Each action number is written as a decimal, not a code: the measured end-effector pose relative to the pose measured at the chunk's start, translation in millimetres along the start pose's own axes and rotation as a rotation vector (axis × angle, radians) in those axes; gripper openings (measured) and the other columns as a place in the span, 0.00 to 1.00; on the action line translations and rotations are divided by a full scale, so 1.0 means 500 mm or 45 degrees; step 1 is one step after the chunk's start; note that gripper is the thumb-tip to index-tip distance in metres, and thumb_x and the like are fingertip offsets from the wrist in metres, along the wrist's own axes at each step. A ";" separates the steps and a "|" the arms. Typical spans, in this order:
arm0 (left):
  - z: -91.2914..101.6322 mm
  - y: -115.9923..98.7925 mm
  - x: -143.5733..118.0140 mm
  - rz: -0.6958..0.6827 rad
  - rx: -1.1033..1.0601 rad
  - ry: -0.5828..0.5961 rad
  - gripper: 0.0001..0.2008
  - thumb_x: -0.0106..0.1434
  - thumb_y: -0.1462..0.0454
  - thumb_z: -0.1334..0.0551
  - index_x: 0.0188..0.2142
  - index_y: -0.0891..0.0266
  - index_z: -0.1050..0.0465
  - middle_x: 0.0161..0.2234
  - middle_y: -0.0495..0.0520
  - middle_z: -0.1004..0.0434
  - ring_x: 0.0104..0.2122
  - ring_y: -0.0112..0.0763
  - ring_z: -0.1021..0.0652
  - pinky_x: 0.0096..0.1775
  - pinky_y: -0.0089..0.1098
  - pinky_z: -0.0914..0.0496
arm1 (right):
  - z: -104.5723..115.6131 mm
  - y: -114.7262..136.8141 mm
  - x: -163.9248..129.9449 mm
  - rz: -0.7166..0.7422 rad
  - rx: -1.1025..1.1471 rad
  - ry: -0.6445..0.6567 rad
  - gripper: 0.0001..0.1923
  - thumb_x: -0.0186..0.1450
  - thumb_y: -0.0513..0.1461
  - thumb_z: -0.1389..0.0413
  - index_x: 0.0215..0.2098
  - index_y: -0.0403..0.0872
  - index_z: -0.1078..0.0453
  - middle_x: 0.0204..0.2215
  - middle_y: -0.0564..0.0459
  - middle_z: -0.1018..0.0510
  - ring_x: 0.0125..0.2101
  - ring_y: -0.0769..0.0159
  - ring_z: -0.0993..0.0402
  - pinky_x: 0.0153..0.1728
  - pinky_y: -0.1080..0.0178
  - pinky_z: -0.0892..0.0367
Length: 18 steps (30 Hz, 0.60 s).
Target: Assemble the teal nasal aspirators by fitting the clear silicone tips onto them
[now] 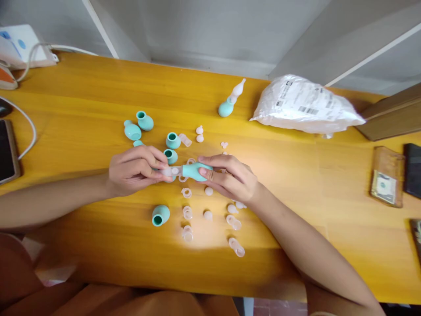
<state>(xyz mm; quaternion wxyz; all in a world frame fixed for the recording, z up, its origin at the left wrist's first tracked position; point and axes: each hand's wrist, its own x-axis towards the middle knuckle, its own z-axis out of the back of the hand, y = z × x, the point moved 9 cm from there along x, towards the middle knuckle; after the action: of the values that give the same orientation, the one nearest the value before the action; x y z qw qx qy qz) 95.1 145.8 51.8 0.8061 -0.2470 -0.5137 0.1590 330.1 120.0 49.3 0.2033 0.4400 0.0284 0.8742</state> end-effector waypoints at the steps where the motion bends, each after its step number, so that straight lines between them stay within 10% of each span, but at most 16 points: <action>1: 0.002 0.002 0.001 0.001 0.007 0.003 0.11 0.69 0.67 0.19 0.39 0.58 0.20 0.42 0.53 0.13 0.43 0.35 0.10 0.44 0.32 0.11 | -0.002 -0.002 0.001 0.000 -0.017 0.025 0.37 0.72 0.34 0.25 0.76 0.53 0.27 0.58 0.42 0.10 0.50 0.56 0.08 0.44 0.59 0.10; 11: 0.012 0.013 0.003 0.079 -0.063 -0.052 0.13 0.69 0.70 0.21 0.46 0.59 0.22 0.45 0.56 0.11 0.46 0.38 0.08 0.52 0.38 0.10 | 0.021 -0.035 0.033 -0.107 -0.561 -0.034 0.24 0.73 0.36 0.28 0.65 0.55 0.22 0.52 0.48 0.09 0.51 0.49 0.12 0.54 0.46 0.18; 18: -0.001 -0.013 0.007 -0.090 -0.096 0.044 0.12 0.70 0.73 0.24 0.45 0.59 0.23 0.40 0.53 0.12 0.44 0.35 0.08 0.47 0.31 0.10 | 0.115 -0.186 -0.028 -0.578 -0.400 -0.411 0.19 0.71 0.43 0.27 0.55 0.54 0.26 0.49 0.45 0.18 0.45 0.50 0.19 0.41 0.50 0.21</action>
<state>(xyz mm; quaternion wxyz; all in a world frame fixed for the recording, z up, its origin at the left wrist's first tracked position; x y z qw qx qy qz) 97.1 142.3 57.9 0.8101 -0.2615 -0.5137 0.1069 412.9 192.4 52.5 0.4605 0.5187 -0.0422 0.7191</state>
